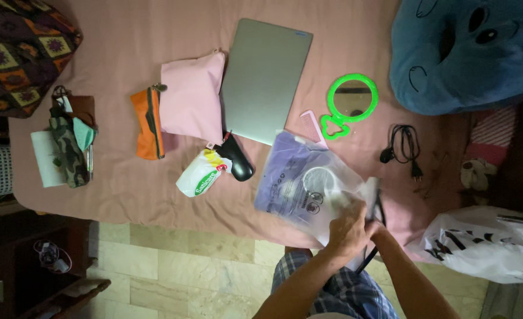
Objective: The person packs several items into a small orange pouch and a white plastic bag on a bed. They place keys, a hair clip, a hair dryer, a mirror, a comb, and a purple pouch into the containers, then close the pouch and bag.
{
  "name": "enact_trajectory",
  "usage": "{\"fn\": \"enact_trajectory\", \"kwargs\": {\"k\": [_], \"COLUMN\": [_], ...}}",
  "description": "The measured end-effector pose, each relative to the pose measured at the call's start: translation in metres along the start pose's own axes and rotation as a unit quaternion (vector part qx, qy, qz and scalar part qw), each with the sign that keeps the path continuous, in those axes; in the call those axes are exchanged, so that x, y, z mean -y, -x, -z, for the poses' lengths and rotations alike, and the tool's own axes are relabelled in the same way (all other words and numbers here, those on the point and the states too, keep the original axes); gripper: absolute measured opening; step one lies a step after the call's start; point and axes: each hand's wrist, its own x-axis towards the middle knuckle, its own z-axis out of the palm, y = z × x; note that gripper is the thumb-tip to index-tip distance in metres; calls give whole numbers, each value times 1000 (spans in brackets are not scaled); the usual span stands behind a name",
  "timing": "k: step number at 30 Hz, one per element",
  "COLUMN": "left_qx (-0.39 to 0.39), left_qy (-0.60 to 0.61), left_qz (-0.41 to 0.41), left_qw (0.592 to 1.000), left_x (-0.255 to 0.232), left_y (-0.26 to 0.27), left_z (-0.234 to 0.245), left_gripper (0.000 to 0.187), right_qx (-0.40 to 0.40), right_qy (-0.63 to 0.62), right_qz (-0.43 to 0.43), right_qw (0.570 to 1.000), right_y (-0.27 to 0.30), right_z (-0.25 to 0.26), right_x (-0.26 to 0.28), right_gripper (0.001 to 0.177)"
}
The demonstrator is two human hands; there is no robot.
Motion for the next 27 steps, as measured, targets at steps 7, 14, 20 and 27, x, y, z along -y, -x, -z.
{"fn": "enact_trajectory", "kwargs": {"k": [7,14,20,27], "left_qx": [140,99,19,-31], "left_qy": [136,265,251,261], "left_qz": [6,14,-7,40], "left_qw": [981,959,968,964], "left_x": [17,6,23,50], "left_y": [6,25,9,2], "left_z": [-6,47,48,37], "left_gripper": [31,42,48,49], "right_qx": [51,63,81,166], "right_qy": [17,3,10,32], "right_qz": [26,33,32,132], "right_qw": [998,997,996,977], "right_y": [-37,-55,-43,56], "right_z": [-21,-33,-36,-21], "right_x": [34,30,15,41], "right_gripper": [44,43,43,43]}}
